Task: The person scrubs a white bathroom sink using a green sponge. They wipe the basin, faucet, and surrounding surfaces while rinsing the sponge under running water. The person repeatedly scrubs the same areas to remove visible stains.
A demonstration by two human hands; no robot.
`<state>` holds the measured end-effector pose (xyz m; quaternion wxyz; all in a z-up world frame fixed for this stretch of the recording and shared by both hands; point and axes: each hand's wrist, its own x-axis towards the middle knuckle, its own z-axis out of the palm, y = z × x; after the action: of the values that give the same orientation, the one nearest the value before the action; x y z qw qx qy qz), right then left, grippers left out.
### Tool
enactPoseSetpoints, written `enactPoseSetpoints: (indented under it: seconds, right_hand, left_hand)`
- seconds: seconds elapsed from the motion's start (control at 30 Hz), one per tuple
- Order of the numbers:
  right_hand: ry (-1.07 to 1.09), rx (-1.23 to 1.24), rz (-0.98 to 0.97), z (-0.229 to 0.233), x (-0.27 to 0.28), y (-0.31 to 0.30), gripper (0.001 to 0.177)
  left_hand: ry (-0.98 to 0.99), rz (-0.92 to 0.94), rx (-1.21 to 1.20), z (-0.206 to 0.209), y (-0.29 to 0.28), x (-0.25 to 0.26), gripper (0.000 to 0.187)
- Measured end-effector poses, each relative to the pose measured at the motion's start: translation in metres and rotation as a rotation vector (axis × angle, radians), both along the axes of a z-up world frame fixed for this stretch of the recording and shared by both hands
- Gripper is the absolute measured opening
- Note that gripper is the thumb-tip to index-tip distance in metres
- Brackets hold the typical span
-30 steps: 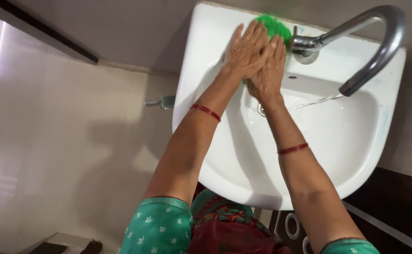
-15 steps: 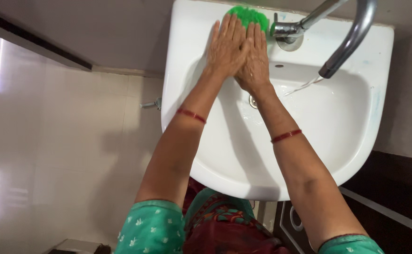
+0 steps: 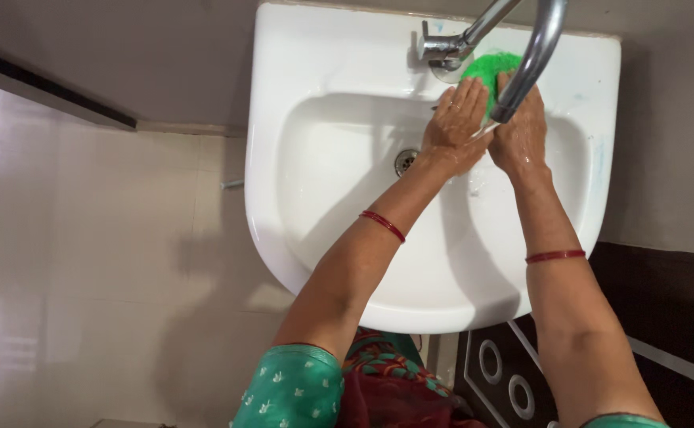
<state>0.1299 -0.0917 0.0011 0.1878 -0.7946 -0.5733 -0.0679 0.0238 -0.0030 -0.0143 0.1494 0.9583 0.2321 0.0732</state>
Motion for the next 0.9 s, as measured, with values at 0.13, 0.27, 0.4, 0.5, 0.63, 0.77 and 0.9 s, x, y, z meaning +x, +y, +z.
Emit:
enactPoseSetpoints:
  seconds: [0.13,0.27,0.4,0.5,0.63,0.77,0.9]
  right_hand:
    - [-0.088,0.02,0.141,0.018,-0.001,0.026,0.06]
    - [0.224,-0.055,0.019,0.029,0.033,0.024,0.039]
    - [1.059,0.249,-0.132,0.021,0.104,0.053,0.041]
    - [1.151,0.2,0.136,0.025,0.126,0.085,0.021]
    - [1.057,0.0,0.451,0.038,0.1,0.131,0.038]
    - [1.133,-0.085,0.455,0.04,0.087,0.144,0.027]
    - [-0.029,-0.181,0.519,0.042,0.099,0.13,0.03]
  left_hand:
    - [-0.147,0.076,-0.021,-0.007,0.013,-0.009,0.063]
    - [-0.349,0.059,-0.212,0.009,0.02,-0.043,0.042]
    - [-0.542,0.248,-0.439,0.028,0.032,-0.057,0.04]
    - [-0.516,0.383,-0.572,0.03,0.045,-0.055,0.042]
    - [-0.576,0.404,-0.522,0.02,0.051,-0.061,0.043]
    - [-0.626,0.359,-0.374,0.009,0.057,-0.07,0.046]
    - [-0.551,0.412,-0.363,0.013,0.06,-0.067,0.043]
